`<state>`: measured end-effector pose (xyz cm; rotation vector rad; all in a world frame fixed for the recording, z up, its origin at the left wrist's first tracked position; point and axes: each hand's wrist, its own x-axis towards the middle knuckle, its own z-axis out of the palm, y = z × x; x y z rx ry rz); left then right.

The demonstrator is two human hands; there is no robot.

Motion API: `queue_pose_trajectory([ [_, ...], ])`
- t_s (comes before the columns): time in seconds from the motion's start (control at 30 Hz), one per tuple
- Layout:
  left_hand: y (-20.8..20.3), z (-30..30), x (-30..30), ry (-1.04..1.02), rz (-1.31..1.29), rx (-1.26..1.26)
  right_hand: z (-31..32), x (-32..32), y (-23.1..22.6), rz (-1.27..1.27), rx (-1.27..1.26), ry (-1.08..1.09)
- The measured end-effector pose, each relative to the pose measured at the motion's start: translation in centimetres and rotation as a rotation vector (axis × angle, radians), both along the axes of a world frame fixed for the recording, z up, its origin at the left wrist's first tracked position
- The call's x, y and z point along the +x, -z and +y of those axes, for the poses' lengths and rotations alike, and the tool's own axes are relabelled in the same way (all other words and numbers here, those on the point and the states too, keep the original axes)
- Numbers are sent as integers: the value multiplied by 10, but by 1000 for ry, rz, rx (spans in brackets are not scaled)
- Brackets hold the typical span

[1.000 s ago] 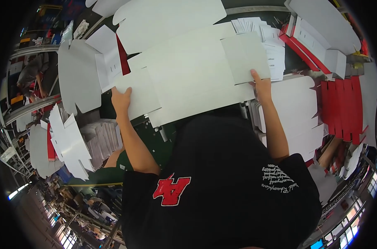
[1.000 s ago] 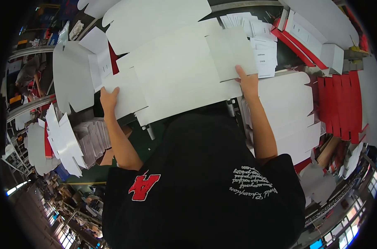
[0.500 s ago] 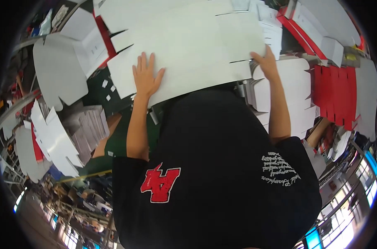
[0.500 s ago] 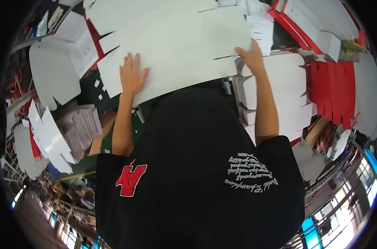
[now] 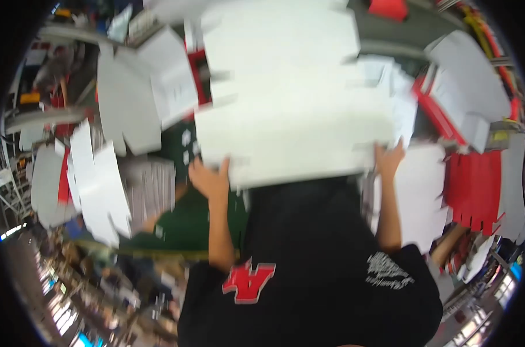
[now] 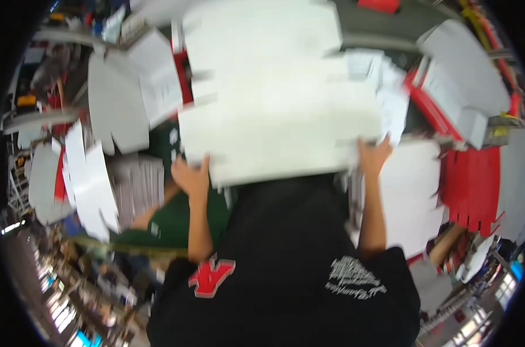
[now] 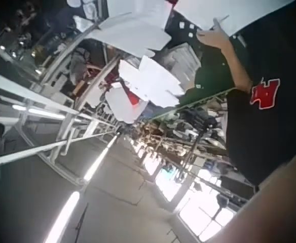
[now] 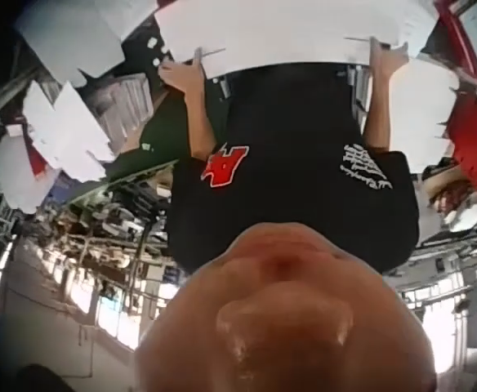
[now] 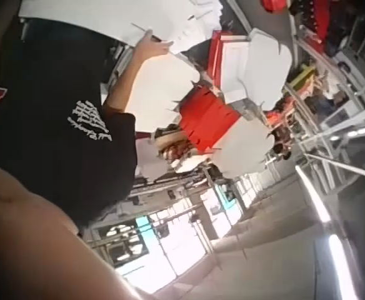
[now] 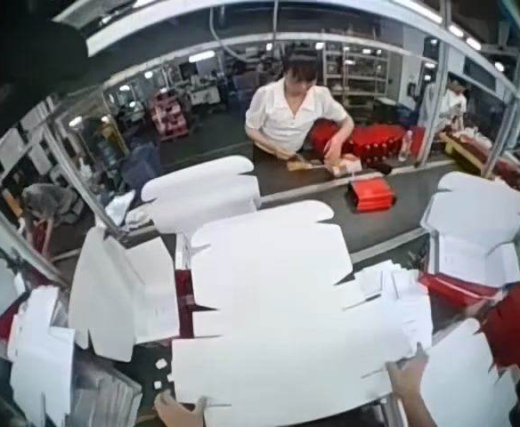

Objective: Folding and assembling cardboard boxes at a workstation.

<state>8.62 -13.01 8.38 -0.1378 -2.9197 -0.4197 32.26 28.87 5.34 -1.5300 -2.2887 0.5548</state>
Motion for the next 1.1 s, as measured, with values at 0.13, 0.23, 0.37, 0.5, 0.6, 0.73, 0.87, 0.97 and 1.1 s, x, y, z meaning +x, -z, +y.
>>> queue_pose_trajectory([
  [0.13, -11, 57, -31, 427, 202, 150, -48, -77, -49, 131, 269, -351],
  [0.23, -5, 108, -48, 601, 152, 136, -84, -145, -46, 158, 205, -697],
  [0.37, 59, 125, -42, 626, 9, 35, -98, -165, 2, -109, 257, -819],
  [0.5, 72, 125, -38, 598, 10, 75, -95, -169, 6, -90, 252, -826],
  [0.6, 62, 127, -29, 652, -37, 85, -90, -166, 14, -48, 196, -845],
  [0.73, 62, 125, -19, 693, -91, 25, -92, -164, 12, -109, 214, -937],
  [0.87, 57, 123, -21, 679, -132, -20, -96, -165, 11, -176, 215, -971],
  [0.97, 58, 124, -19, 680, -85, 19, -97, -165, 5, -198, 250, -967],
  [1.1, 66, 125, -20, 641, -131, 37, -96, -169, 13, -210, 242, -972],
])
